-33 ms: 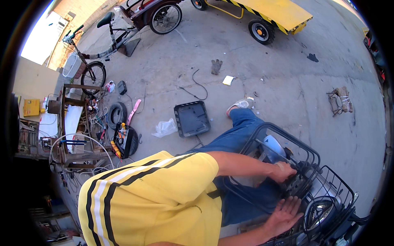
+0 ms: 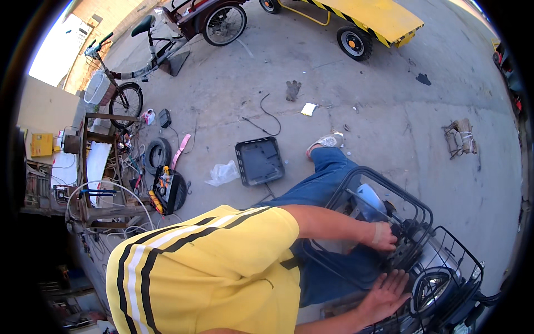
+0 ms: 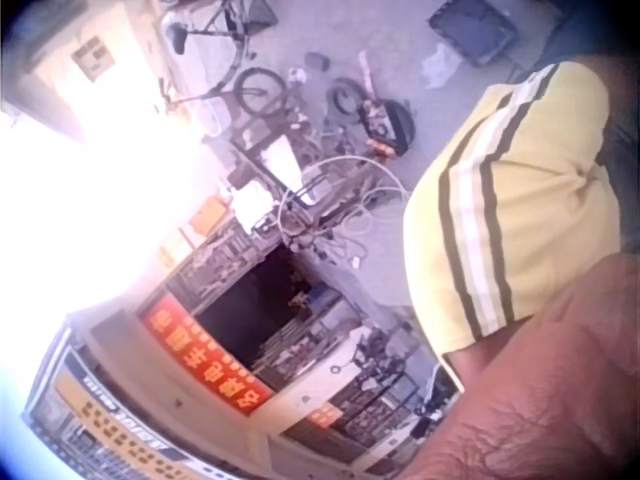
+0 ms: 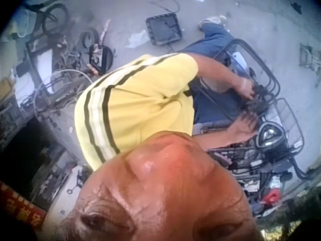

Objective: The person works on the front basket area of a scooter, using a cordless impact driver to tighten bolts and a wrench to adjust components. The person repeatedly checks the basket alignment and tightens fasteners throughout the clip.

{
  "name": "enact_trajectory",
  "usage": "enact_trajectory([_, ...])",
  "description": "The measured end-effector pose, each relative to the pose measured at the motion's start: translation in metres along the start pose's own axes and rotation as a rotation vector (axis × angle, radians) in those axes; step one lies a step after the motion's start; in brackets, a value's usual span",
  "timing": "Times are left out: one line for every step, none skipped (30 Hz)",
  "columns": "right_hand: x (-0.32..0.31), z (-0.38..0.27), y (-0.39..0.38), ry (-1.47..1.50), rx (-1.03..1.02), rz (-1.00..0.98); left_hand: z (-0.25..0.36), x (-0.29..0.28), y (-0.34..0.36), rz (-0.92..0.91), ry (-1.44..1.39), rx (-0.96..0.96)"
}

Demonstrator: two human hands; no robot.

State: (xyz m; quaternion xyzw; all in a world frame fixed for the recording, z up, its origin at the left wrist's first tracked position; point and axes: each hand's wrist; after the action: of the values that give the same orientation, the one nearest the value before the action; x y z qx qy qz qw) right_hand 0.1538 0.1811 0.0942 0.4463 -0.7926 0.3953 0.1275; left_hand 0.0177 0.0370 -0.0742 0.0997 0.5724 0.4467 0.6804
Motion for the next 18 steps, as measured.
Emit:
enact_trajectory([0.001, -0.005, -0.004, -0.034, -0.036, 0.018, -0.003, 0.013, -0.005, -0.079, 0.032, 0.012])
enact_trajectory([-0.009, -0.012, -0.002, -0.009, -0.017, -0.154, 0.001, 0.011, -0.002, -0.055, 0.004, -0.106])
enact_trajectory([-0.022, -0.02, -0.001, 0.02, 0.0, -0.32, 0.009, 0.003, 0.0, -0.037, -0.03, -0.219])
enact_trajectory([-0.035, -0.025, 0.0, 0.05, 0.016, -0.483, 0.014, -0.001, 0.001, -0.021, -0.067, -0.33])
enact_trajectory([0.04, -0.016, -0.043, 0.056, -0.102, 0.267, 0.014, 0.003, 0.002, -0.048, -0.212, -0.532])
enact_trajectory([0.038, -0.018, -0.046, 0.035, -0.106, 0.247, 0.009, 0.007, 0.006, -0.059, -0.362, -0.743])
enact_trajectory([0.034, -0.021, -0.049, 0.027, -0.121, 0.239, 0.005, 0.009, 0.01, -0.087, -0.519, -0.938])
enact_trajectory([0.028, -0.025, -0.053, 0.02, -0.142, 0.234, 0.003, 0.003, 0.011, -0.019, -0.755, -1.196])
enact_trajectory([0.023, -0.023, -0.056, -0.109, -0.199, 0.168, -0.008, 0.017, 0.007, -0.026, -1.043, -1.467])
enact_trajectory([0.012, -0.019, -0.054, -0.222, -0.299, 0.149, -0.008, 0.016, 0.01, -0.035, -1.147, -1.621])
enact_trajectory([0.003, -0.021, -0.055, -0.344, -0.404, 0.151, -0.008, 0.023, 0.009, -0.009, -1.266, -1.696])
enact_trajectory([0.014, -0.017, -0.06, -0.457, -0.485, 0.222, -0.01, 0.027, 0.01, -0.022, -1.37, -1.792])
enact_trajectory([0.017, -0.016, -0.059, -0.49, -0.554, 0.215, -0.015, 0.021, 0.01, -0.126, -1.479, -1.836])
enact_trajectory([0.031, -0.018, -0.065, -0.565, -0.612, 0.306, -0.013, 0.013, 0.014, -0.219, -1.422, -1.818])
enact_trajectory([0.033, -0.022, -0.066, -0.615, -0.666, 0.299, -0.018, 0.0, 0.019, -0.423, -1.332, -1.693])
enact_trajectory([0.037, -0.024, -0.069, -0.602, -0.696, 0.276, -0.024, 0.004, 0.017, -0.453, -1.169, -1.592])
enact_trajectory([0.038, -0.027, -0.074, -0.609, -0.74, 0.279, -0.025, 0.001, 0.021, -0.49, -1.058, -1.441])
enact_trajectory([0.039, -0.024, -0.076, -0.64, -0.828, 0.291, -0.035, 0.018, 0.007, -0.405, -0.682, -1.078])
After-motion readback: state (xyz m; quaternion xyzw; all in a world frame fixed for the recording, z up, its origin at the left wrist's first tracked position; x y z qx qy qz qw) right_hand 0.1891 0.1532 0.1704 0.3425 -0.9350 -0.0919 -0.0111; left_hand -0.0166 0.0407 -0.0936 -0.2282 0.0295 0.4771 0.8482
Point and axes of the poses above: each hand's wrist, its own y-axis towards the middle knuckle, its own x-axis out of the palm, z = x × y, and after that the axes turned 11 degrees about z, right-handed
